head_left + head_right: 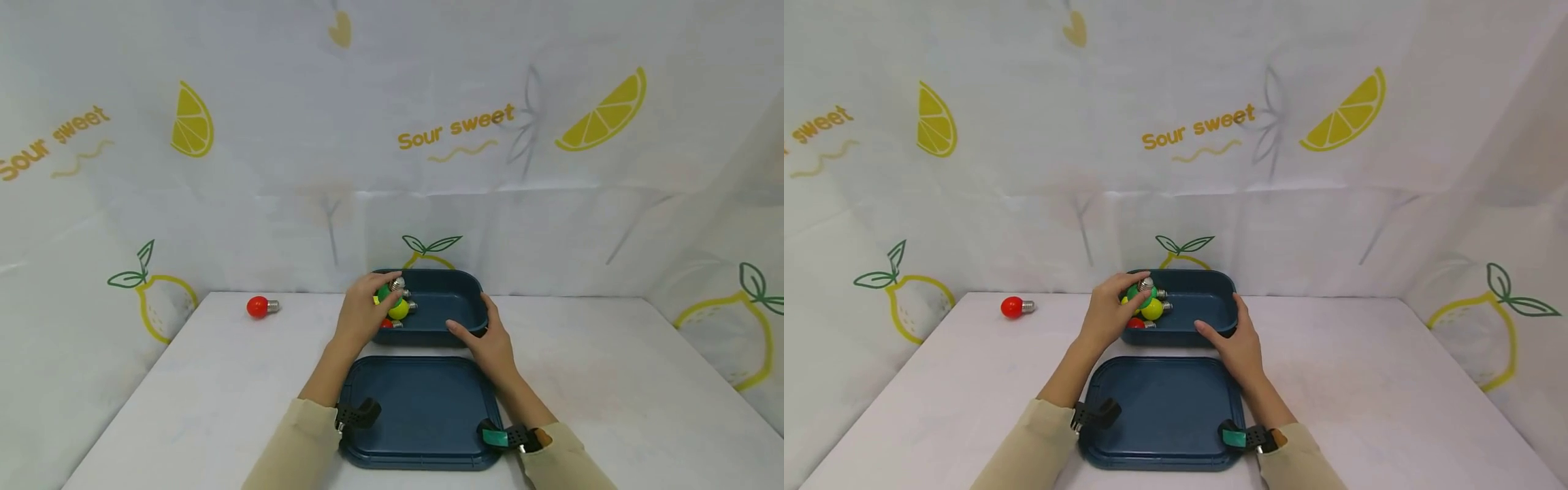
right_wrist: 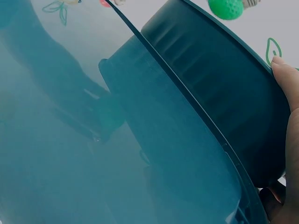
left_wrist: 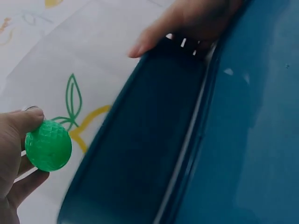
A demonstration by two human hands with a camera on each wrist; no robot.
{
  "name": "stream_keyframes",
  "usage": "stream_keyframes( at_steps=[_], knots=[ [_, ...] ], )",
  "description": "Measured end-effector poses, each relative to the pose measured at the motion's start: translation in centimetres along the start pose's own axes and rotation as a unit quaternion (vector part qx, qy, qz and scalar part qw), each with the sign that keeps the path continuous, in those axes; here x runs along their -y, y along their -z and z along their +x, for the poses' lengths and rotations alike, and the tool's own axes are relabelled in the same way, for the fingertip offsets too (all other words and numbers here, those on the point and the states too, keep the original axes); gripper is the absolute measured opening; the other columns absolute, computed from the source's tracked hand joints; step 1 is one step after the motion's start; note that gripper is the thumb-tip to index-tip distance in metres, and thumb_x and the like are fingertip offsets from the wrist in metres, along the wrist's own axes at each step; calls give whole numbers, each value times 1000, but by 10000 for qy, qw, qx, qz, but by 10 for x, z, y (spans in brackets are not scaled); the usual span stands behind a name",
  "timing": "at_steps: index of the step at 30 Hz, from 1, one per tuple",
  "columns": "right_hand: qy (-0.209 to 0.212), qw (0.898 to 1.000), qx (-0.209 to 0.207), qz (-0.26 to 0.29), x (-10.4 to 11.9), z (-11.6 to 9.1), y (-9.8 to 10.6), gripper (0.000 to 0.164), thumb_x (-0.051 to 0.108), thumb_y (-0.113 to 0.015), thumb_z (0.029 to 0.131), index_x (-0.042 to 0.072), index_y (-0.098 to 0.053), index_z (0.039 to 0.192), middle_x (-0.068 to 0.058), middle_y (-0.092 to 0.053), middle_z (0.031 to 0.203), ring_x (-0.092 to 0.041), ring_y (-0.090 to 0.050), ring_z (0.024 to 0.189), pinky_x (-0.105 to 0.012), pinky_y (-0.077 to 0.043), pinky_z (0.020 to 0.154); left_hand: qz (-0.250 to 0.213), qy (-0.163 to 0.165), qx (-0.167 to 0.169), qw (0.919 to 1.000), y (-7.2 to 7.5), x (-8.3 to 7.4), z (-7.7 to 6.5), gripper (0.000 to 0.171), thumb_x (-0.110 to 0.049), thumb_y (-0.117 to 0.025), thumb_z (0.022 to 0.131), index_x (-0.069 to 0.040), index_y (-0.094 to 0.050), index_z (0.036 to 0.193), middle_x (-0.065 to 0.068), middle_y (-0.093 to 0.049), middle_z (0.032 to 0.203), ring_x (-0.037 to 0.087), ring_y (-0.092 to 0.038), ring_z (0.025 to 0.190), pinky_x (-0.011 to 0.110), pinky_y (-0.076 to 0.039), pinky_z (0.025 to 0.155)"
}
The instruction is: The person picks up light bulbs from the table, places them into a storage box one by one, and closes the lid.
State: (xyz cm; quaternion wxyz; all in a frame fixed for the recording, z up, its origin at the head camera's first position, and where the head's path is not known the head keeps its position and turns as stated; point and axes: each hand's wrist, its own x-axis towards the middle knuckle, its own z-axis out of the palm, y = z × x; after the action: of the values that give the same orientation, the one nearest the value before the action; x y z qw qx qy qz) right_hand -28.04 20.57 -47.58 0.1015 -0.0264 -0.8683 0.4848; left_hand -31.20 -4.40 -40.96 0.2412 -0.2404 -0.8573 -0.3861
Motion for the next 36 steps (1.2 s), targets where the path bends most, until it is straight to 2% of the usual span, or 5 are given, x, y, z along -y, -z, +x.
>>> stream_keyframes(
  at_steps=[4, 11, 20, 28, 36],
  knots=[
    [10, 10000, 6, 19, 1, 1, -1, 100, 53, -69, 90, 23, -9, 164, -17, -18, 170, -41, -24, 154, -65, -27, 121, -46, 95, 86, 9999, -5, 6, -2, 38, -21, -73, 93, -15, -70, 130, 8, -73, 121, 24, -69, 111, 41, -59, 92],
    [11, 10000, 5, -19, 3, 2, -4, 99, 53, -70, 90, 24, -10, 164, -16, -18, 170, -41, -25, 154, -64, -28, 121, 474, 216, 510, 9973, -15, 15, -7, 37, -18, -74, 93, -14, -70, 130, 8, -72, 122, 26, -70, 109, 42, -59, 91],
    [2, 10000, -40, -49, 4, 3, -3, 100, 54, -70, 90, 23, -10, 164, -16, -19, 169, -41, -26, 154, -64, -28, 121, 485, 267, 611, 9966, -18, 16, -7, 36, -18, -76, 91, -15, -72, 127, 7, -73, 120, 26, -70, 111, 43, -59, 93],
    [1, 10000, -12, -94, 1, 2, 0, 99, 54, -68, 91, 23, -9, 164, -17, -19, 169, -41, -26, 154, -64, -28, 121, 589, 622, 869, 9925, -23, 12, -2, 38, -18, -77, 90, -16, -71, 127, 8, -72, 125, 27, -68, 116, 45, -56, 99],
    [3, 10000, 10, -48, 1, 1, 1, 99, 52, -69, 90, 22, -10, 164, -17, -19, 169, -42, -26, 153, -64, -28, 120, 571, 1053, 924, 9885, -27, 9, 2, 35, -19, -79, 88, -14, -74, 122, 7, -74, 121, 27, -69, 113, 43, -57, 94]
  ],
)
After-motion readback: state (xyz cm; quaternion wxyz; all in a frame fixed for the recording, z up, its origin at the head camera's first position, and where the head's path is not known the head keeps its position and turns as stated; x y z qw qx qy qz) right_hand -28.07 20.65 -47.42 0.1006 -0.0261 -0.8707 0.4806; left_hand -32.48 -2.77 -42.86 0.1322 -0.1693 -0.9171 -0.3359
